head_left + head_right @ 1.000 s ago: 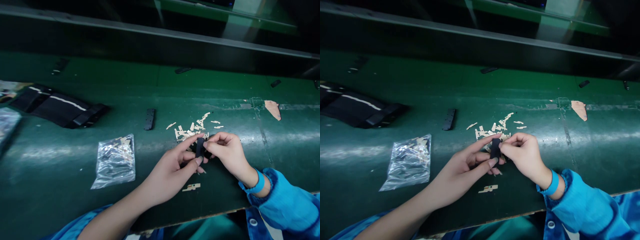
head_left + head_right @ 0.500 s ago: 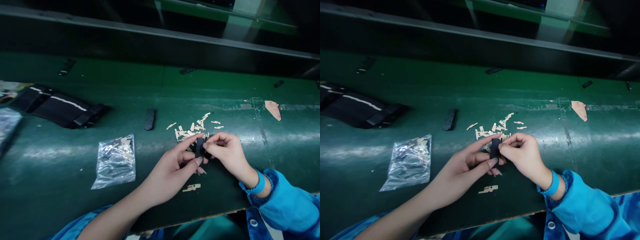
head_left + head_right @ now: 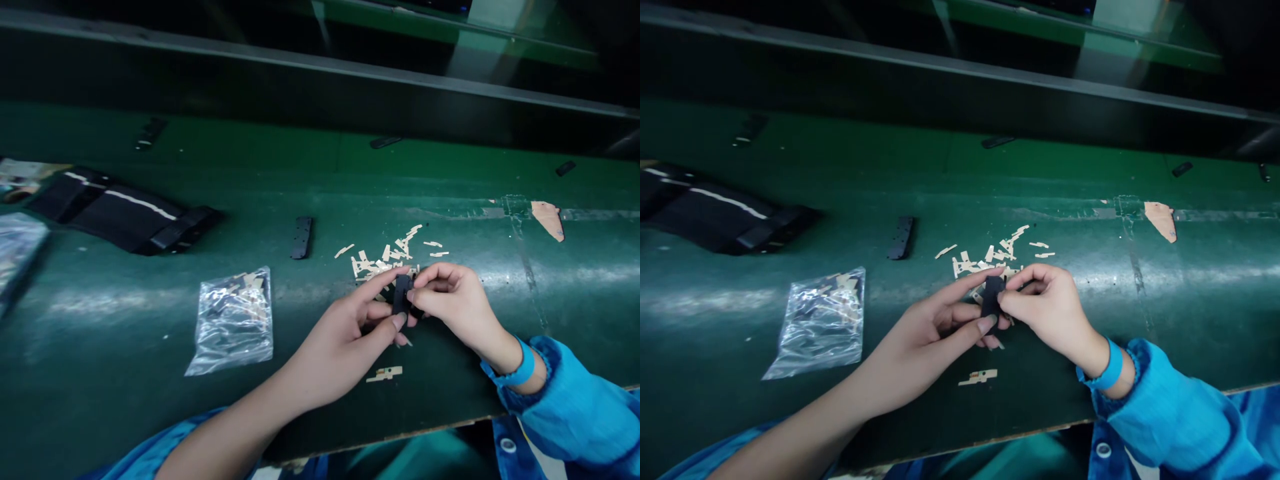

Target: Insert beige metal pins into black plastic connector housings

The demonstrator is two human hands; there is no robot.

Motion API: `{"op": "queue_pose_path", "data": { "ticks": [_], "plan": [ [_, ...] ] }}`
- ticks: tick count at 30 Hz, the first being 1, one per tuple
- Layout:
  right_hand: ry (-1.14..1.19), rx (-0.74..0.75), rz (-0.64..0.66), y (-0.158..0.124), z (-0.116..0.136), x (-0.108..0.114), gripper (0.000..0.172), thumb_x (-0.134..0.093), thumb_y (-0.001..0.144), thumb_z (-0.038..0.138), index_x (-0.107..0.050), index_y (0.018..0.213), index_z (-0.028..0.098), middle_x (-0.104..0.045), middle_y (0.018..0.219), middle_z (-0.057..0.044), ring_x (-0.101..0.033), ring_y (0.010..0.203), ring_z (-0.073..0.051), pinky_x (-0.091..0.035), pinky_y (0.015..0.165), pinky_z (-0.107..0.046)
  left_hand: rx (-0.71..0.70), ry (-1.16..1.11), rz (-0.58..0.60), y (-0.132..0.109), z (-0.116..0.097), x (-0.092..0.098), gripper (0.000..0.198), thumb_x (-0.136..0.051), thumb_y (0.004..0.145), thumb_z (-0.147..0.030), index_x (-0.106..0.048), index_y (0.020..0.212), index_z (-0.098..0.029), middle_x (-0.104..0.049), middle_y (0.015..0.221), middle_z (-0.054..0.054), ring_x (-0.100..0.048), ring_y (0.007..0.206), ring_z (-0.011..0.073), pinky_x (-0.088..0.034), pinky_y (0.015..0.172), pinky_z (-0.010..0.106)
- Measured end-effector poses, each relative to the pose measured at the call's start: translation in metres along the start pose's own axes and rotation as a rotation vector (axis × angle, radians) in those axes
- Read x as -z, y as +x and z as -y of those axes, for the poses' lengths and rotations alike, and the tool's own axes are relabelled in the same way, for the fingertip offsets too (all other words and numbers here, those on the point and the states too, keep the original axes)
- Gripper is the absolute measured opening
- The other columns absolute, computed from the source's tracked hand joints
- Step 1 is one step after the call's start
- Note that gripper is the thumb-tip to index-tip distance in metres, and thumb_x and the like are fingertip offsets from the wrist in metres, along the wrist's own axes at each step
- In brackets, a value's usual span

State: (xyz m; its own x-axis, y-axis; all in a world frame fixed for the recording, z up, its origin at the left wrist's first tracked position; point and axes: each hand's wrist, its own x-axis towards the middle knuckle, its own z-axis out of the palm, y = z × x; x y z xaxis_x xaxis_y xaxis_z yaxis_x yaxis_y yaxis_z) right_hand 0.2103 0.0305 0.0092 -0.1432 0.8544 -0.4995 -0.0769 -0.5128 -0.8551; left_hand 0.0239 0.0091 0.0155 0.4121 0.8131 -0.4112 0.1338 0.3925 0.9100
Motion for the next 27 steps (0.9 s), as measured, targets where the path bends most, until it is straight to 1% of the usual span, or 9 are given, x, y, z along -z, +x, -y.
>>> {"op": "queue_pose_path", "data": {
  "ticks": [5, 9, 15, 17, 21, 25, 27],
  "plan": [
    [-0.013, -0.001, 0.004, 0.0005, -0.0002, 0.0003, 0.014, -0.078, 0.063, 0.022, -0.066, 0.070, 0.020, -0.069, 0.053, 0.003, -0.069, 0.049, -0.014, -0.047, 0.049, -0.022, -0.006, 0.011, 0.012, -0.0008, 0.0027, 0.0009, 0.065, -0.060, 0.093, -0.024, -0.044, 0.156, -0.021, -0.080, 0.084, -0.001, -0.078, 0.077, 0.0182, -0.059, 0.078, 0.031],
    [-0.006, 0.022, 0.016, -0.0002, -0.0012, -0.0007, 0.015, -0.077, 0.065, 0.021, -0.065, 0.072, 0.021, -0.069, 0.054, 0.004, -0.069, 0.049, -0.014, -0.049, 0.049, -0.023, -0.012, -0.005, 0.008, -0.0008, 0.0032, 0.0000, 0.065, -0.061, 0.093, -0.025, -0.044, 0.156, -0.020, -0.079, 0.081, -0.002, -0.078, 0.076, 0.0182, -0.060, 0.078, 0.031],
    [-0.021, 0.037, 0.034, -0.0010, -0.0026, -0.0008, 0.016, -0.078, 0.066, 0.020, -0.065, 0.076, 0.021, -0.070, 0.056, 0.004, -0.070, 0.050, -0.015, -0.050, 0.051, -0.024, 0.010, -0.019, -0.018, 0.0011, -0.0013, -0.0009, 0.065, -0.062, 0.093, -0.024, -0.044, 0.155, -0.020, -0.079, 0.079, -0.002, -0.079, 0.076, 0.0200, -0.060, 0.080, 0.033],
    [-0.027, 0.039, 0.037, -0.0008, -0.0033, -0.0007, 0.016, -0.078, 0.066, 0.020, -0.065, 0.076, 0.021, -0.070, 0.056, 0.004, -0.070, 0.051, -0.015, -0.049, 0.051, -0.024, 0.018, -0.023, -0.017, 0.0005, -0.0027, -0.0006, 0.065, -0.062, 0.093, -0.024, -0.044, 0.155, -0.019, -0.079, 0.079, -0.002, -0.079, 0.077, 0.0200, -0.060, 0.082, 0.034],
    [-0.031, 0.049, 0.043, -0.0016, -0.0040, -0.0006, 0.016, -0.077, 0.068, 0.020, -0.064, 0.077, 0.021, -0.070, 0.058, 0.004, -0.070, 0.051, -0.016, -0.049, 0.052, -0.025, 0.016, -0.030, -0.002, -0.0011, -0.0037, -0.0004, 0.065, -0.063, 0.093, -0.025, -0.044, 0.155, -0.018, -0.078, 0.079, -0.001, -0.078, 0.075, 0.0196, -0.060, 0.081, 0.033],
    [-0.060, 0.097, 0.056, -0.0026, -0.0027, 0.0005, 0.023, -0.081, 0.071, 0.020, -0.062, 0.084, 0.022, -0.070, 0.056, 0.005, -0.071, 0.052, -0.016, -0.050, 0.056, -0.026, 0.008, -0.035, -0.007, 0.0000, -0.0036, -0.0006, 0.066, -0.063, 0.093, -0.025, -0.045, 0.156, -0.019, -0.078, 0.079, -0.001, -0.078, 0.075, 0.0196, -0.060, 0.080, 0.033],
    [-0.025, 0.108, 0.084, -0.0010, -0.0026, 0.0018, 0.027, -0.085, 0.072, 0.023, -0.061, 0.086, 0.022, -0.070, 0.055, 0.006, -0.070, 0.052, -0.015, -0.050, 0.057, -0.025, 0.008, -0.028, -0.009, 0.0003, -0.0035, 0.0005, 0.065, -0.063, 0.094, -0.026, -0.045, 0.156, -0.019, -0.078, 0.080, -0.001, -0.077, 0.074, 0.0195, -0.061, 0.080, 0.032]
  ]
}}
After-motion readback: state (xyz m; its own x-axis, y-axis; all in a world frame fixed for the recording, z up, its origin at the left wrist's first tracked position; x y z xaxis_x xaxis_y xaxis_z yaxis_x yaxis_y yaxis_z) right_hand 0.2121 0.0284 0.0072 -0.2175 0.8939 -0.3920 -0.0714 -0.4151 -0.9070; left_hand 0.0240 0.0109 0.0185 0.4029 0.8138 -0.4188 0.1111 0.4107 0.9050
